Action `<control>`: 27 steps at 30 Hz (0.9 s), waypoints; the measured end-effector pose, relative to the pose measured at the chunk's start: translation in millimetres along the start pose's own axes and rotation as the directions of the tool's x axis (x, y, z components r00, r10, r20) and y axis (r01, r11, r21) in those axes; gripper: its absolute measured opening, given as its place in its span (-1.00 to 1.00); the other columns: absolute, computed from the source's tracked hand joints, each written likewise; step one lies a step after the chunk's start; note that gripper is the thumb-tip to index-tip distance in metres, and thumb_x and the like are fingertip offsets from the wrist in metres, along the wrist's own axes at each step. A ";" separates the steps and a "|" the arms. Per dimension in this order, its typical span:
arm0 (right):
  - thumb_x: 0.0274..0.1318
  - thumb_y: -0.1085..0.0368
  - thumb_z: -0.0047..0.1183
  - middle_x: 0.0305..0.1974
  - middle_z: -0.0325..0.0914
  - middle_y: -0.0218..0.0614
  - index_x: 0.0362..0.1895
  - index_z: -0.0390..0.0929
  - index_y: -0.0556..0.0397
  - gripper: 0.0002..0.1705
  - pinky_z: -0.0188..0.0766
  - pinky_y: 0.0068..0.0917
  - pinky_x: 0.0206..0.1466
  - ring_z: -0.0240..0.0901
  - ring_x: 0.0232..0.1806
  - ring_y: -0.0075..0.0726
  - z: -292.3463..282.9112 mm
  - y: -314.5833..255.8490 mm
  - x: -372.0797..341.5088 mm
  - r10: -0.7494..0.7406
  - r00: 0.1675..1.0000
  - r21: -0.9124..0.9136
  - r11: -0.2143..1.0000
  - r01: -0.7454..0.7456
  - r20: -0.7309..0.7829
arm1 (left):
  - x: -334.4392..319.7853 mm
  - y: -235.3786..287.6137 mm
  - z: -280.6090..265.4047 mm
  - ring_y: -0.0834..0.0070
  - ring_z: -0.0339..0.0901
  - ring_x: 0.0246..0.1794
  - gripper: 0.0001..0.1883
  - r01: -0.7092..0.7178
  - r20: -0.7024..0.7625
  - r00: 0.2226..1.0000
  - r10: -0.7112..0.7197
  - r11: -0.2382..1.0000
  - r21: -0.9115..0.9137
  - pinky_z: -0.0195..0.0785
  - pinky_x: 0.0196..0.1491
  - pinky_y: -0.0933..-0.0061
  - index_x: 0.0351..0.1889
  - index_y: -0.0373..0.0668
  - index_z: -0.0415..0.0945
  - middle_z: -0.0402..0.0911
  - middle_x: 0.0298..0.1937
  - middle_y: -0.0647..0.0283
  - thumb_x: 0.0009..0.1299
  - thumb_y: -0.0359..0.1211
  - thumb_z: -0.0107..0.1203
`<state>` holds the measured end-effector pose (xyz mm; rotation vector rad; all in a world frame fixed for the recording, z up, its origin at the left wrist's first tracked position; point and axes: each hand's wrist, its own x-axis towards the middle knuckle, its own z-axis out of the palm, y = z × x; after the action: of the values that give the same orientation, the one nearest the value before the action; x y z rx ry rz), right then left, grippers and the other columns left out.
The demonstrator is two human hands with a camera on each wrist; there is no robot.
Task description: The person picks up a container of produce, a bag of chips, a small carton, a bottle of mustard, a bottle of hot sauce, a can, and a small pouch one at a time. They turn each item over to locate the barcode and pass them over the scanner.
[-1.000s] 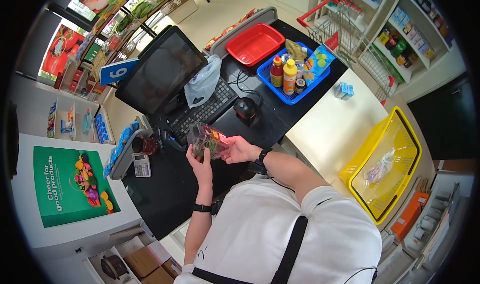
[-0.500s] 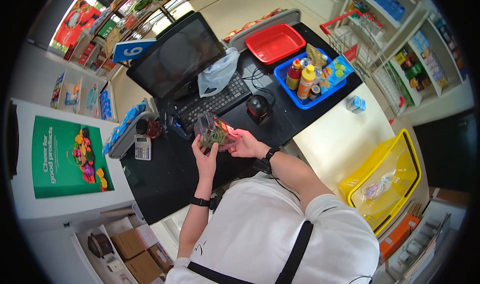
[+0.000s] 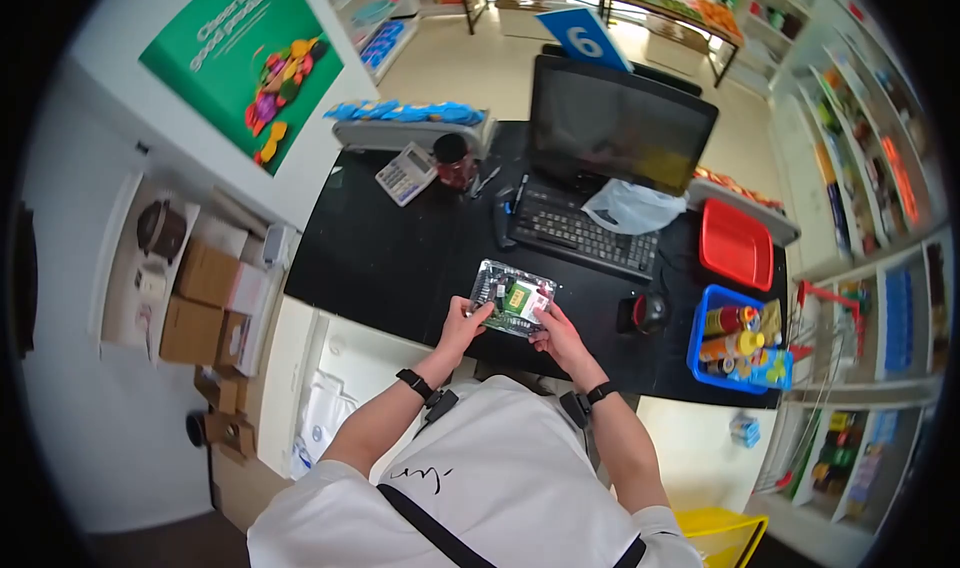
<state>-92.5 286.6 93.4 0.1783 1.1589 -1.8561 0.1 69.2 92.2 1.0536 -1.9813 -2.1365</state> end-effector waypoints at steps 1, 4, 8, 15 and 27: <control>0.53 0.08 0.00 -0.22 0.65 -0.39 0.39 0.39 -0.11 -0.53 0.47 -0.52 -0.35 0.58 -0.38 -0.46 8.8 -0.2 7.0 0.017 1.000 -0.045 0.999 -0.017 0.003 | -0.7 -5.9 -9.8 0.61 0.46 -0.27 -0.49 -0.008 -0.051 0.999 0.008 1.000 -0.009 0.42 -0.23 0.52 -0.06 -0.18 0.39 0.51 -0.22 0.30 0.37 -0.04 0.40; 0.52 0.12 0.01 -0.22 0.64 -0.41 0.42 0.37 -0.11 -0.52 0.46 -0.53 -0.37 0.57 -0.39 -0.47 34.0 1.8 30.9 0.071 0.997 -0.165 0.984 -0.066 0.023 | 8.3 -30.1 -38.8 0.61 0.45 -0.30 -0.51 -0.032 -0.185 0.982 0.042 0.998 0.054 0.41 -0.24 0.52 -0.13 -0.18 0.41 0.50 -0.22 0.30 0.35 -0.04 0.41; 0.50 0.12 0.06 -0.21 0.63 -0.41 0.37 0.41 -0.10 -0.54 0.50 -0.49 -0.34 0.59 -0.36 -0.45 70.2 14.1 68.2 0.186 0.977 -0.231 0.960 -0.158 0.107 | 27.6 -65.1 -85.0 0.59 0.45 -0.30 -0.52 -0.074 -0.361 0.925 0.120 0.988 0.138 0.39 -0.26 0.53 -0.19 -0.18 0.44 0.50 -0.21 0.31 0.33 -0.02 0.42; 0.46 0.10 0.12 -0.19 0.60 -0.33 0.30 0.43 -0.05 -0.55 0.63 -0.39 -0.19 0.60 -0.28 -0.36 171.8 39.1 134.9 0.274 0.954 -0.348 0.912 -0.217 0.123 | 30.9 -29.2 -180.4 0.56 0.50 -0.19 -0.52 0.031 -0.393 0.911 -0.128 0.969 -0.245 0.44 -0.27 0.53 -0.11 -0.21 0.49 0.51 -0.16 0.29 0.34 -0.04 0.41; 0.32 0.29 0.12 -0.04 0.64 -0.28 0.20 0.46 -0.01 -0.62 0.64 -0.34 -0.03 0.63 -0.10 -0.33 307.4 108.9 238.3 0.264 0.948 -0.264 0.941 -0.213 0.177 | 110.4 -56.6 -291.1 0.22 0.49 0.26 -0.06 -0.437 -0.694 0.692 0.200 0.881 -0.182 0.44 0.27 0.31 0.56 -0.40 0.01 0.26 0.46 -0.09 0.35 -0.33 0.40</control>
<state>-49.1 -113.9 64.0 -0.0162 1.1493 -1.4676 82.7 -224.1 6.8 1.0834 -1.2866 -1.5230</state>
